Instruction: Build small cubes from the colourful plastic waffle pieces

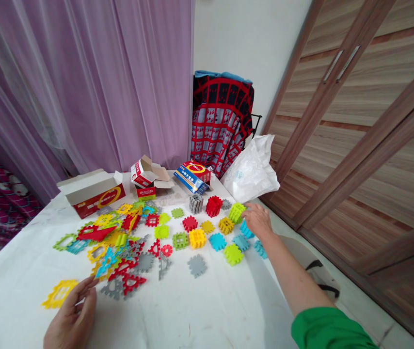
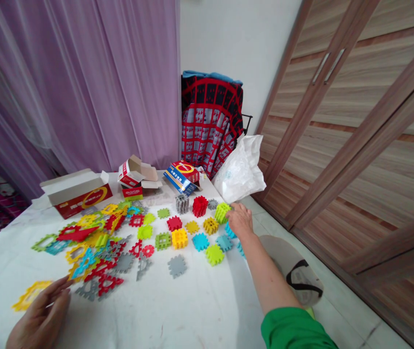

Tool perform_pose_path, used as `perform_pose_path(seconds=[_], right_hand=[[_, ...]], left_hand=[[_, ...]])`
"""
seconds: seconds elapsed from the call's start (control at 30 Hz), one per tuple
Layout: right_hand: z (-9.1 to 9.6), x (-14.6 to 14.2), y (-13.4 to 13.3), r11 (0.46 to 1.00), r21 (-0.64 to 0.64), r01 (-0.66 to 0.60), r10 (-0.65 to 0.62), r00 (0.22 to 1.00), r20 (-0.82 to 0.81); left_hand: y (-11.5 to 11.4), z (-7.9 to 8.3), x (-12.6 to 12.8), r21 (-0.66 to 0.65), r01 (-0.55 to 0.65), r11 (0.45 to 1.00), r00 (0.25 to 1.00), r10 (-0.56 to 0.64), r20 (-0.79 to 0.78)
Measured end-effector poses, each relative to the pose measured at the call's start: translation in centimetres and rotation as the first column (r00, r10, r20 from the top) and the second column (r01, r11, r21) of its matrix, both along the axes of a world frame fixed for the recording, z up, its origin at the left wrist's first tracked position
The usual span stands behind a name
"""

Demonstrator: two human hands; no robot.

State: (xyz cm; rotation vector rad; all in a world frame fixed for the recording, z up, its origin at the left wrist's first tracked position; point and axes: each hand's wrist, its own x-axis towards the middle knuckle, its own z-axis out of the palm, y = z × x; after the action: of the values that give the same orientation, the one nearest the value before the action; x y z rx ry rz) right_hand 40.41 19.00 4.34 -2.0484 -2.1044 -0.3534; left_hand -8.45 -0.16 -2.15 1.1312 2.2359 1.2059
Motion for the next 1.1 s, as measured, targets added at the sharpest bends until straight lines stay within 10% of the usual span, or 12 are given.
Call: perform_pose_path(seconds=[0.27,0.47,0.63,0.83,1.1], right_hand=[[0.2,0.0,-0.1,1.000,0.024,0.004,-0.003,0.998,-0.056],[0.4,-1.7,-1.1,0.960,0.277,-0.048,0.114,0.967,-0.226],[-1.6,-10.3,-3.6,0.813,0.504,-0.291,0.537,0.709,-0.458],[-4.7,-24.0,-8.3,0.744,0.513,-0.428,0.666,0.417,-0.618],[-8.3,-30.6,-10.4,0.716,0.526,-0.459,0.688,0.336,-0.643]], left_hand=[[0.0,0.5,0.2,-0.018,0.004,1.000,1.000,-0.004,0.016],[0.1,0.0,0.2,0.038,-0.018,0.999,1.000,0.018,0.002],[0.4,-1.0,0.0,0.120,0.003,0.993,0.997,-0.012,0.074],[0.8,-2.3,-1.1,0.150,0.044,0.988,0.996,-0.055,0.065],[3.3,-0.5,-7.4,0.038,0.015,0.999,0.987,-0.009,-0.158]])
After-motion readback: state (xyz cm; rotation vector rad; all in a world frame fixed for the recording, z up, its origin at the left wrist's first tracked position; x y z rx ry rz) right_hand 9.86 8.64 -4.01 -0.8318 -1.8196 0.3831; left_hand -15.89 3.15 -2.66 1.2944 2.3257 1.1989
